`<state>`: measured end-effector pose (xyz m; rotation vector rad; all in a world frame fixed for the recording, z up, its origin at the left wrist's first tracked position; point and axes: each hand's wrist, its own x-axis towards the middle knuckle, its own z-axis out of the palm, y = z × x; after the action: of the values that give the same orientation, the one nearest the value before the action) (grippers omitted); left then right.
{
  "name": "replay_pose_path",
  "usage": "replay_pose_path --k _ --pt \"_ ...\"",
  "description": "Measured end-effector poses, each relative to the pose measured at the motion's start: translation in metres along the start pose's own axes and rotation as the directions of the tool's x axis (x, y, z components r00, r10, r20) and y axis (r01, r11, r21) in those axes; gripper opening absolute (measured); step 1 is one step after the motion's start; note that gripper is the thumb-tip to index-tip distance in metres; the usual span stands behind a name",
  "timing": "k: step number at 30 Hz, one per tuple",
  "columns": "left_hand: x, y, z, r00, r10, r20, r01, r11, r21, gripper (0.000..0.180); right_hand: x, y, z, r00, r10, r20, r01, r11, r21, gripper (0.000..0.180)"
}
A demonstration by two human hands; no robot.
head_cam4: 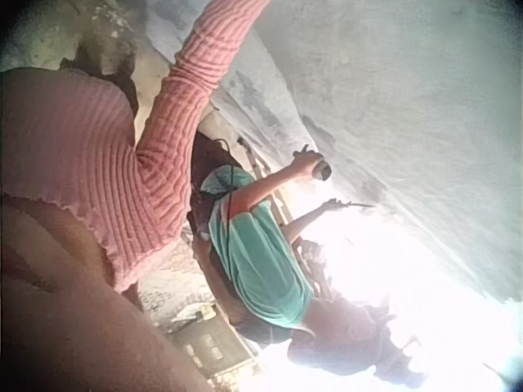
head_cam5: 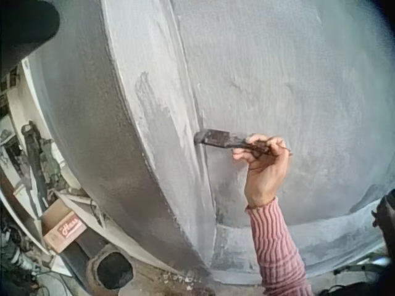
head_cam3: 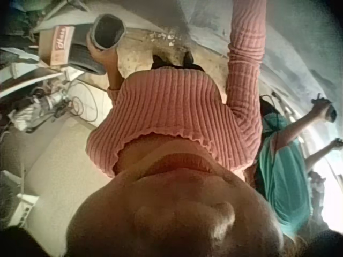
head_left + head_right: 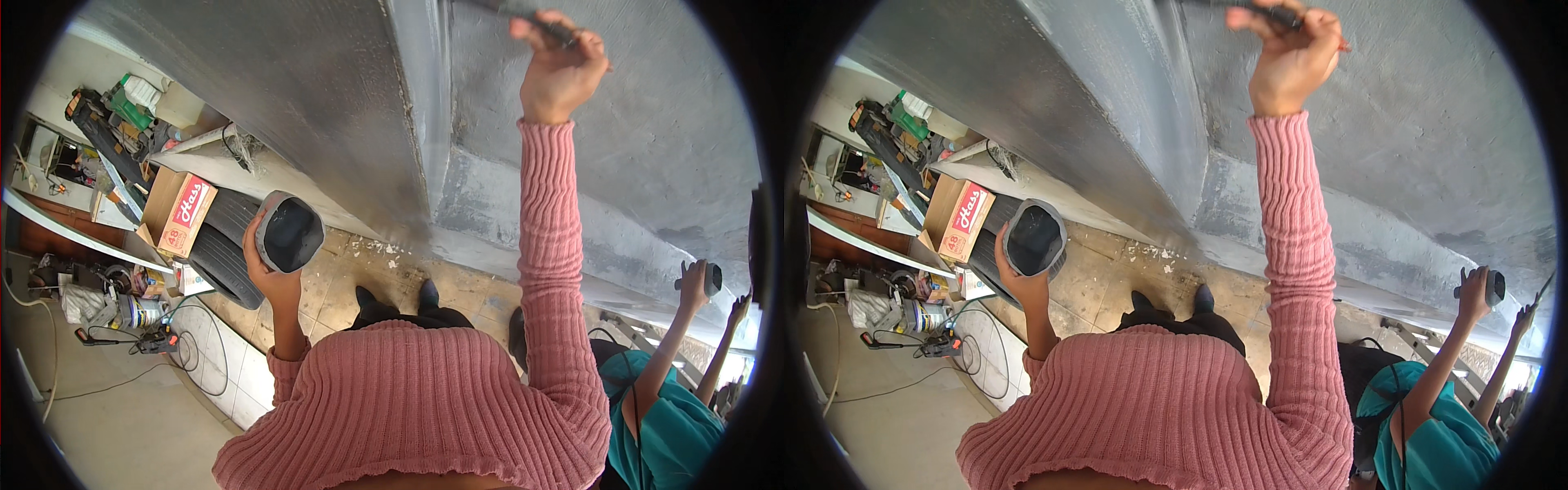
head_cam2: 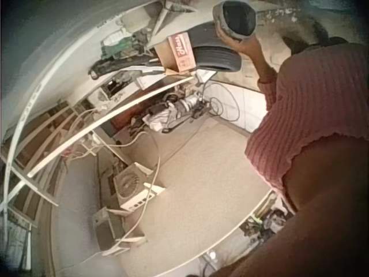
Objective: The person paints a concrete wall with a handheld paint brush, dipping it into a small container of paint and applying the paint to the wall.
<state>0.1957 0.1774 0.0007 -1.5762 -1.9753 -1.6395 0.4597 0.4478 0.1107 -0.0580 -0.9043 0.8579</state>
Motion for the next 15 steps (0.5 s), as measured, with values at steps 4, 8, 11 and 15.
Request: replay_pose_path --k 4,8,11,15 --pt "0.001 -0.001 0.000 1.000 -0.011 -0.004 0.011 1.000 -0.027 0.077 -0.019 0.014 -0.003 0.997 -0.076 0.030 0.068 0.974 0.216 0.018" --pt "0.003 -0.001 0.003 1.000 0.002 0.005 -0.002 0.999 -0.032 0.076 -0.091 0.046 -0.064 0.998 0.002 -0.059 0.007 0.990 0.138 0.017" --pt "0.004 0.002 0.006 1.000 -0.019 -0.014 0.019 0.999 -0.040 0.068 -0.146 0.062 -0.105 0.983 0.069 -0.173 -0.060 0.997 0.052 0.015" --pt "0.007 0.010 0.011 1.000 -0.007 0.013 0.008 0.999 -0.049 0.069 -0.193 0.072 -0.145 0.932 0.271 -0.240 -0.296 0.953 -0.072 0.010"
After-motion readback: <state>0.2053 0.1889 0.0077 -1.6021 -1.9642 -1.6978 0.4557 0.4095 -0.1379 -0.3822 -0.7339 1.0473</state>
